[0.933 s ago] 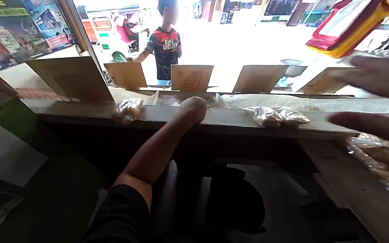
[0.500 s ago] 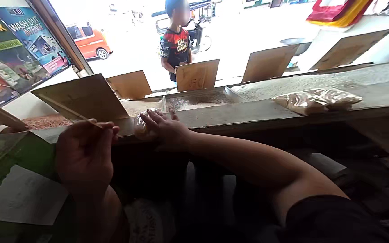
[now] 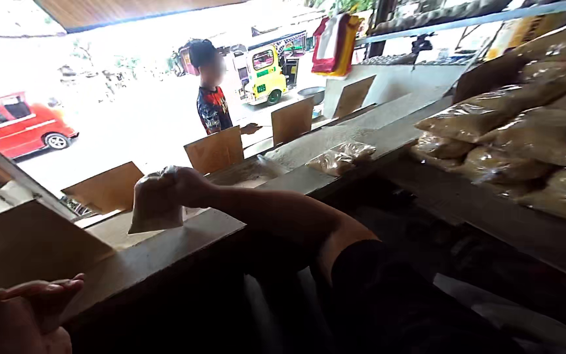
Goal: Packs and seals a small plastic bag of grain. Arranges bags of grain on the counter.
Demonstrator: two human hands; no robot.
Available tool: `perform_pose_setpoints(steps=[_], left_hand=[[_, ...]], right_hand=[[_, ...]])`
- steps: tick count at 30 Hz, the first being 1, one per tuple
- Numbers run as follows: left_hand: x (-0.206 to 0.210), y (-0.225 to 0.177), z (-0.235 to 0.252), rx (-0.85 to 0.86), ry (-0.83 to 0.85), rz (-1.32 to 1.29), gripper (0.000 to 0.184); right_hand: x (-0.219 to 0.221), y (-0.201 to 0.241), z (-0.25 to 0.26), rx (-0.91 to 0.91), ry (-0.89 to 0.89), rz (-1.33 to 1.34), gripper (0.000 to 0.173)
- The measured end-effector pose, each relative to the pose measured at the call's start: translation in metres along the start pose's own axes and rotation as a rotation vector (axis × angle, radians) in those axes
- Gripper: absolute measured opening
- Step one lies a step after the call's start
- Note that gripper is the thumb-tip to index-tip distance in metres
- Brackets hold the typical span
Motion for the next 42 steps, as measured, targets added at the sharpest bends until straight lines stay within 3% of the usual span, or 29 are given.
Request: perform_pose_setpoints(steps=[3,6,9,12,14,17,21,26,28,30,32,35,37,39,42], left_hand=[[0.032,0.026,0.036,-0.095,0.114,0.124,0.018],[0.082,0.045,0.066,-0.277,0.154,0.189,0.019],[0.13,0.066,0.096,-0.274,0.167,0.297,0.009],[0.179,0.074,0.11,-0.328,0.189,0.451,0.03],[0.208,0.089,0.111,-0.458,0.175,0.393,0.042],[0.245,0.122,0.097,-0.655,0.16,0.249,0.047],[0.273,0.142,0.073,-0.71,0.171,0.195,0.04],[0.251,0.156,0.072,-0.687,0.077,0.167,0.026],[0.238,0.154,0.078,-0.654,0.081,0.14,0.025],[0.228,0.148,0.087,-0.586,0.115,0.195,0.026],[0.223,0.145,0.095,-0.487,0.175,0.304,0.028],[0.225,0.14,0.098,-0.399,0.307,0.399,0.029],[0.225,0.135,0.099,-0.372,0.378,0.389,0.03],[0.224,0.126,0.1,-0.35,0.397,0.332,0.029],[0.222,0.122,0.104,-0.353,0.38,0.214,0.028]], right_hand=[[-0.032,-0.017,0.022,0.278,-0.119,0.15,0.016],[-0.064,-0.032,0.031,0.489,-0.236,0.326,0.027],[-0.095,-0.056,0.035,0.494,-0.351,0.607,0.036],[-0.119,-0.084,0.035,0.415,-0.466,0.881,0.038],[-0.13,-0.102,0.037,0.494,-0.609,0.994,0.044],[-0.139,-0.116,0.037,0.674,-0.845,1.107,0.055],[-0.132,-0.111,0.032,0.706,-0.989,1.118,0.052],[-0.113,-0.102,0.03,0.645,-0.782,1.065,0.051],[-0.112,-0.103,0.03,0.695,-0.713,0.896,0.054],[-0.123,-0.106,0.028,0.708,-0.653,0.587,0.086],[-0.137,-0.105,0.03,0.525,-0.514,0.289,0.104],[-0.127,-0.107,0.038,0.125,-0.169,0.065,0.103],[-0.105,-0.112,0.037,0.033,0.043,0.117,0.09],[-0.09,-0.103,0.029,0.11,0.197,0.38,0.068],[-0.084,-0.085,0.021,0.239,0.179,0.655,0.042]])
Point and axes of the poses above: each hand's wrist, its own z-axis towards the middle knuckle, its own x-axis out of the palm, y = z × x, the point moved 5 cm from there along z, towards the middle knuckle, and after that the axes turned 12 degrees about -y, right-handed, at the moved point
